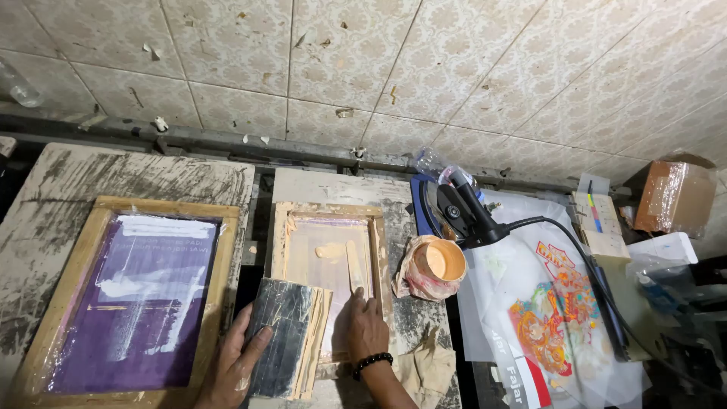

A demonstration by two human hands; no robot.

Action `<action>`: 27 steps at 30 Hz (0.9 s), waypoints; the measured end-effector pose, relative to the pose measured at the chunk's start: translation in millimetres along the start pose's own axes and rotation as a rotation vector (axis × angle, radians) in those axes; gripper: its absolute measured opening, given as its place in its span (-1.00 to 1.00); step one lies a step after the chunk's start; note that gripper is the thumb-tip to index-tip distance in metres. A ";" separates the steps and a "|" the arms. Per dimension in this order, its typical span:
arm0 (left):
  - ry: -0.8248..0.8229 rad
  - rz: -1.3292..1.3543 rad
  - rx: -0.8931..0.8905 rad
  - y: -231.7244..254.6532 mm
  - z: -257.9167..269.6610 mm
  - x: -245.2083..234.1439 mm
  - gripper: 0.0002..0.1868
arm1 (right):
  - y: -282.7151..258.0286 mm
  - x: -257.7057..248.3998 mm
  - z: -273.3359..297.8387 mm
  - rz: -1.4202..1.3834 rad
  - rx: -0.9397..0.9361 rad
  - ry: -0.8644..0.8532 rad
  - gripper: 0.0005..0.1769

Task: The person uses a squeegee to spread a thick, light-colored paste across a screen printing frame. They repeatedly pull the paste from one side to the other to ensure even coverage over the mesh. A second frame with purple ink is visible on the left, and a container of paste is on the right.

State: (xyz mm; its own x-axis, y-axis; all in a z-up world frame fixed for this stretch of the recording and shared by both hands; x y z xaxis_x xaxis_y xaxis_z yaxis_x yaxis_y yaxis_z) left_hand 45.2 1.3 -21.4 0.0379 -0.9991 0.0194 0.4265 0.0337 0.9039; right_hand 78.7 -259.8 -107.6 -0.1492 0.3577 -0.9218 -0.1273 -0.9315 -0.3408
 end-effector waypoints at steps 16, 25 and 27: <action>0.053 0.079 -0.173 8.7 -0.6 23.9 -0.16 | 20.7 -222.0 93.4 -0.037 0.439 0.113 -0.40; -0.192 -0.197 0.366 -46.0 -4.6 83.3 0.24 | 57.1 -244.7 23.6 0.085 0.361 0.130 -0.29; 0.097 0.604 -0.568 53.2 49.3 97.9 -0.34 | 34.4 -265.0 43.3 -0.003 0.291 0.249 -0.40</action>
State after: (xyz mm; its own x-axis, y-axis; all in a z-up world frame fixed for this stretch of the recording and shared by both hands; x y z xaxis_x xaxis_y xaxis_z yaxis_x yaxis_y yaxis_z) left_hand 27.0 -96.0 49.6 0.4728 -0.7990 0.3715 0.6974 0.5970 0.3965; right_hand 71.3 -383.7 133.0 0.0899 0.2996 -0.9498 -0.4057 -0.8599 -0.3096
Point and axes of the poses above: each hand's wrist, its own z-axis away from the middle knuckle, its own x-axis out of the palm, y = z × x, the point moved 5 cm from there along -z, towards the middle knuckle, and after that the axes turned 13 degrees about -z, right-handed, at the moved point
